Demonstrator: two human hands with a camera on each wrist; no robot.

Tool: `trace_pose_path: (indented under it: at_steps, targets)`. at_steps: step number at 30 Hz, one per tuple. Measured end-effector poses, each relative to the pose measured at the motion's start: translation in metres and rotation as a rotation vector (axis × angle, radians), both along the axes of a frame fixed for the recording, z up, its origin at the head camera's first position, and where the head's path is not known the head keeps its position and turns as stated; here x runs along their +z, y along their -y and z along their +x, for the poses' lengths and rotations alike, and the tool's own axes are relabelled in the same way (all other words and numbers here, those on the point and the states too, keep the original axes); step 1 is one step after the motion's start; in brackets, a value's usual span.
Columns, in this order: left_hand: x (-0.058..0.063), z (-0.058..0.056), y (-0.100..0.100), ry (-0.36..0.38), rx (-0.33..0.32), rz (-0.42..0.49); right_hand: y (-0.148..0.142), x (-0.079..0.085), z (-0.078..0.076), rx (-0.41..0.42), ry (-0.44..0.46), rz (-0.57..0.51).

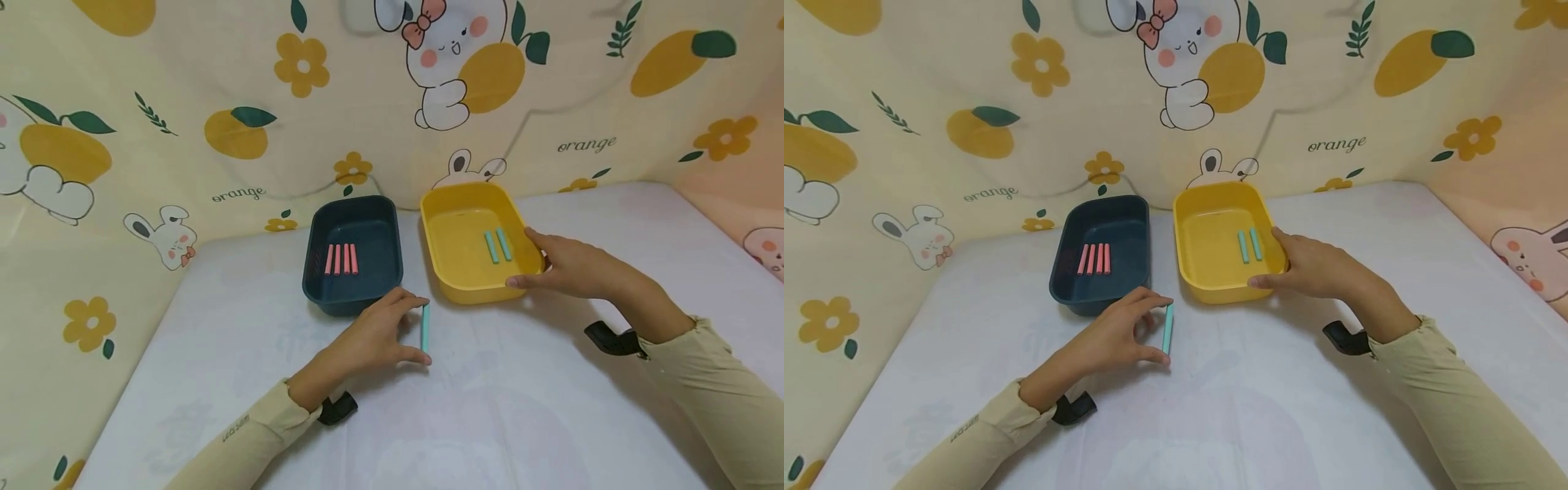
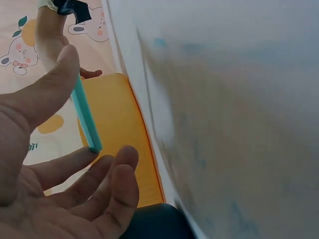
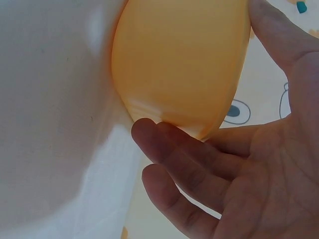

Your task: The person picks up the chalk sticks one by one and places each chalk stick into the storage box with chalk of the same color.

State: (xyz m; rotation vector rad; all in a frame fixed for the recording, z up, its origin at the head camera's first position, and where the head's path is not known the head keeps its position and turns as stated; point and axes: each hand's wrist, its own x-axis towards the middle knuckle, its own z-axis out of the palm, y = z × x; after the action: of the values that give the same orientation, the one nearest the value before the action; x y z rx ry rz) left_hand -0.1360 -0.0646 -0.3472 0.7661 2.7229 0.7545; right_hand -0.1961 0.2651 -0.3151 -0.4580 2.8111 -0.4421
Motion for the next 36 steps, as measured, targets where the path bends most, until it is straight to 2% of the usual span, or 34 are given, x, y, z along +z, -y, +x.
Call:
trace_pose_path:
  at_steps: [6,16,24,31,36]
  targets:
    - [0.003,-0.003,-0.003,-0.002,-0.002,0.059,-0.003,-0.002,0.001,0.001,-0.001,-0.007]
    - [0.016,-0.007,-0.011,-0.021,-0.010,0.148,-0.002,-0.003,0.001,0.006,-0.019,-0.008]
    - [0.027,-0.019,-0.020,-0.048,-0.012,0.169,0.000,-0.003,0.002,0.003,-0.016,-0.013]
    - [0.036,-0.031,-0.027,-0.012,0.034,0.154,0.001,-0.002,0.001,0.000,-0.015,-0.007]
    - [0.041,-0.040,-0.031,-0.025,0.050,0.147,0.000,-0.002,0.001,-0.006,-0.005,-0.001]
